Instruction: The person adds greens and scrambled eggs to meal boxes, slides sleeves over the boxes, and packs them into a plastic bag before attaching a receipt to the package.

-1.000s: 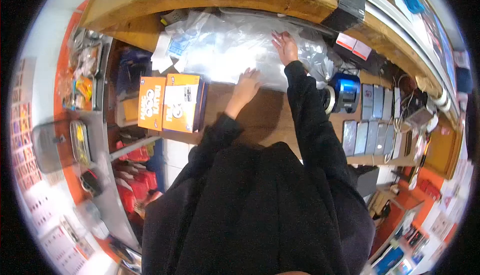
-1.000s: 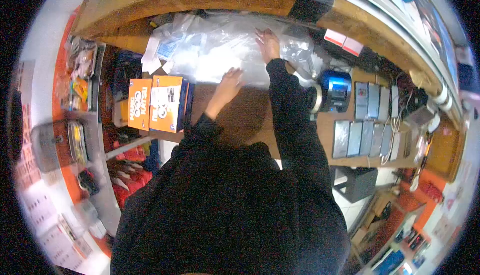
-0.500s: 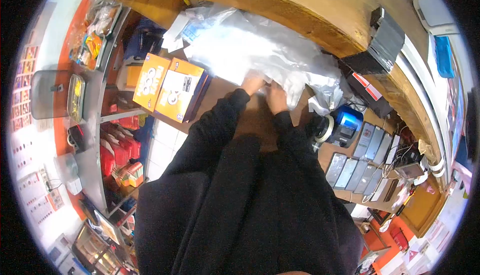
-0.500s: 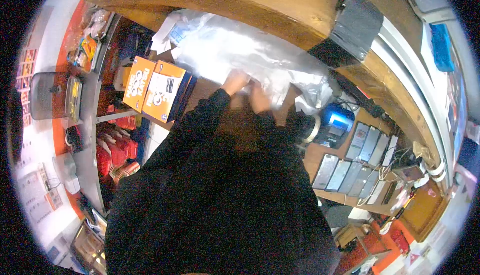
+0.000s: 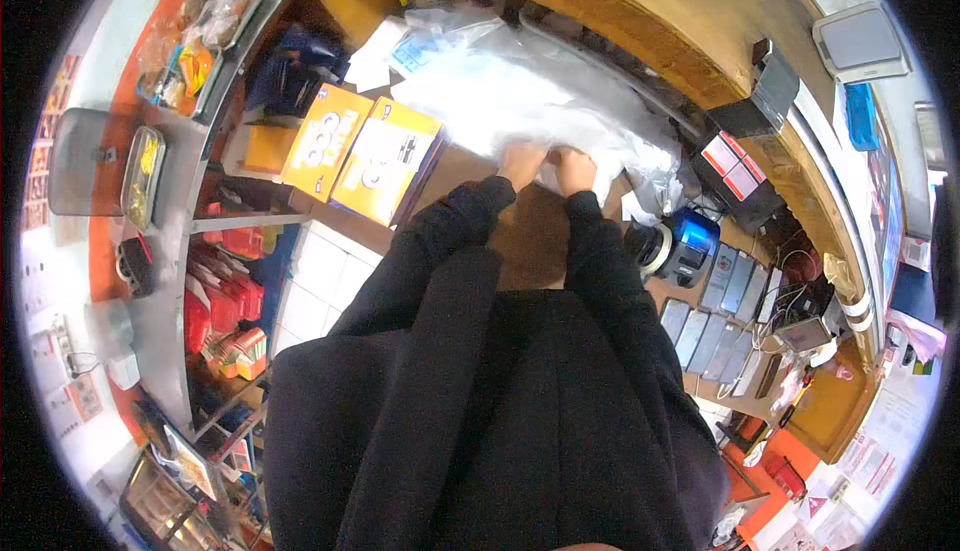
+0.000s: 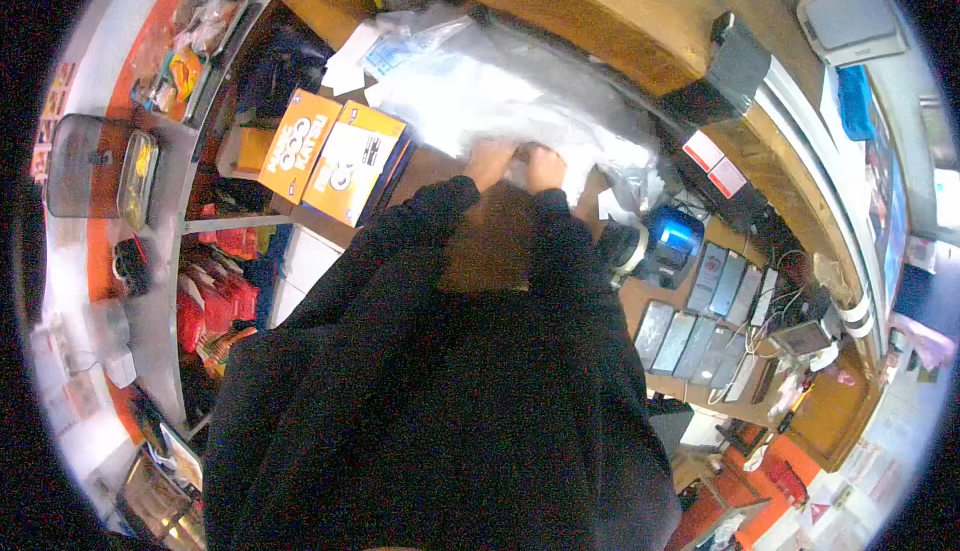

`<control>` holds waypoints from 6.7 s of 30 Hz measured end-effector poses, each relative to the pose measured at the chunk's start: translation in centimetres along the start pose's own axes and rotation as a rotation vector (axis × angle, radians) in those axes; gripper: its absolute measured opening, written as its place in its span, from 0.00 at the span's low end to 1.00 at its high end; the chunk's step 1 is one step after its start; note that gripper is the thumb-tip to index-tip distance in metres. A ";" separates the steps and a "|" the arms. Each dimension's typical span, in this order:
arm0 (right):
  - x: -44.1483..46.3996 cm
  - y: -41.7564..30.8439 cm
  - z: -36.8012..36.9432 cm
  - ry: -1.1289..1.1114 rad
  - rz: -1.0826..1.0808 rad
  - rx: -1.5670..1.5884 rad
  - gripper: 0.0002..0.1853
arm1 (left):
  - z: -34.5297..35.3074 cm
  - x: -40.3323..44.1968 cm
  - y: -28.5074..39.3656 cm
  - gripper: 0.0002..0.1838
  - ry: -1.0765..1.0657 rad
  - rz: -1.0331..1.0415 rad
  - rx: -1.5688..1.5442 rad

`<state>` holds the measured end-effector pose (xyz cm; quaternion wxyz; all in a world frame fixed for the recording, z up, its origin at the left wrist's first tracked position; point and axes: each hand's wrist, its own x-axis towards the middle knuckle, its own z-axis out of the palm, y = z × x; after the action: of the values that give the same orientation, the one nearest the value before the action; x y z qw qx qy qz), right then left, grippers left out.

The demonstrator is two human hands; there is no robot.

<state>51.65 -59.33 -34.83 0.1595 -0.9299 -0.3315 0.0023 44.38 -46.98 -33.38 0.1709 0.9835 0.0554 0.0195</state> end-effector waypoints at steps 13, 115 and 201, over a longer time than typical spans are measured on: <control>-8.4 -7.1 -9.2 0.109 -0.095 0.183 0.09 | 2.0 -8.8 2.4 0.22 0.167 0.032 -0.041; -54.4 -3.9 -19.3 0.169 0.378 0.722 0.14 | -3.3 -38.8 31.0 0.11 -0.024 0.184 -0.819; -19.2 -20.3 -23.4 -0.358 -0.158 0.837 0.19 | -21.5 -25.2 7.5 0.17 -0.146 -0.205 -1.456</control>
<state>26.78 -63.26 -8.57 0.4612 -0.7423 -0.3942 0.2844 18.94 -49.73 -11.11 0.7846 0.6097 0.1083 -0.0302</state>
